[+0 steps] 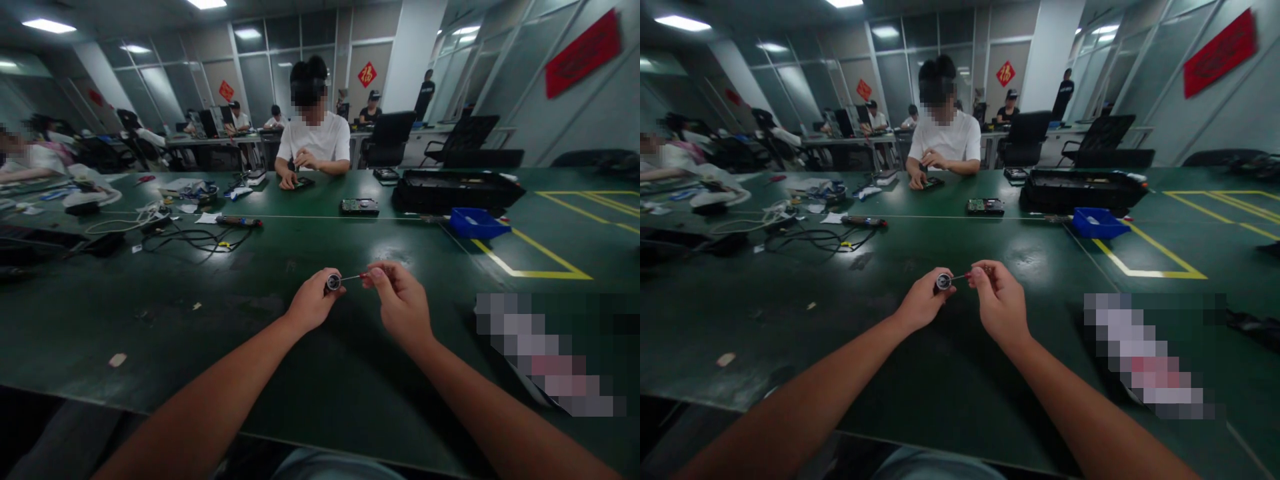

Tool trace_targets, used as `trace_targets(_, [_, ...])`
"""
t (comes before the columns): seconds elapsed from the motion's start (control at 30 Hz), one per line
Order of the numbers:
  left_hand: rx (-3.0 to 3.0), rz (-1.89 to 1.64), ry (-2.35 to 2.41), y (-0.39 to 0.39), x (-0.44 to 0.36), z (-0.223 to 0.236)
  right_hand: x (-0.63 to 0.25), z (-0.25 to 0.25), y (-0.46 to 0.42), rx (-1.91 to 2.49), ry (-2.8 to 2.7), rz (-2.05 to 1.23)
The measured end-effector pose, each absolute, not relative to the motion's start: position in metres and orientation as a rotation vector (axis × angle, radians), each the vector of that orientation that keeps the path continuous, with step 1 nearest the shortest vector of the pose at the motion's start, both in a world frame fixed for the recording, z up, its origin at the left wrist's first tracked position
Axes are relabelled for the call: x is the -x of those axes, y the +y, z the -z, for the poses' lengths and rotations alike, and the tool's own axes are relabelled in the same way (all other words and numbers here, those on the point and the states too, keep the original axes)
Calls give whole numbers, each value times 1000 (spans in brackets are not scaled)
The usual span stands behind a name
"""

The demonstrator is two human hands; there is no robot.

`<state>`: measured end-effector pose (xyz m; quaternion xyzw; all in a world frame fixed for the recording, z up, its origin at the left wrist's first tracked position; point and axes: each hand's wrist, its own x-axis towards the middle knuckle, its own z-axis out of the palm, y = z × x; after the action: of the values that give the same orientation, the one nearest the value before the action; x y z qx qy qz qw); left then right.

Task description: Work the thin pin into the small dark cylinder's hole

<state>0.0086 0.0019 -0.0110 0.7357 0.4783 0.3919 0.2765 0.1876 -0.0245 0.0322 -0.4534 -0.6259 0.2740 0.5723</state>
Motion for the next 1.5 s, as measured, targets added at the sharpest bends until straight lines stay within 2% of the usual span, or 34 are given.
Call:
trace_targets(0.5, [-2095, -1019, 1311, -2, -7, 3, -201, -17, 2, 968, -1068, -1135])
trace_targets(0.9, [-2075, -1043, 1287, 0, -5, 1, -194, -21, -10, 998, -1358, -737])
trace_targets(1.33, [-2075, -1054, 1284, 1, -4, 3, -195, -24, -14, 1061, -1461, -620])
trace_targets(1.5, [-2135, -1060, 1298, 4, -1, 5, -196, -34, -24, 1182, -1679, -324])
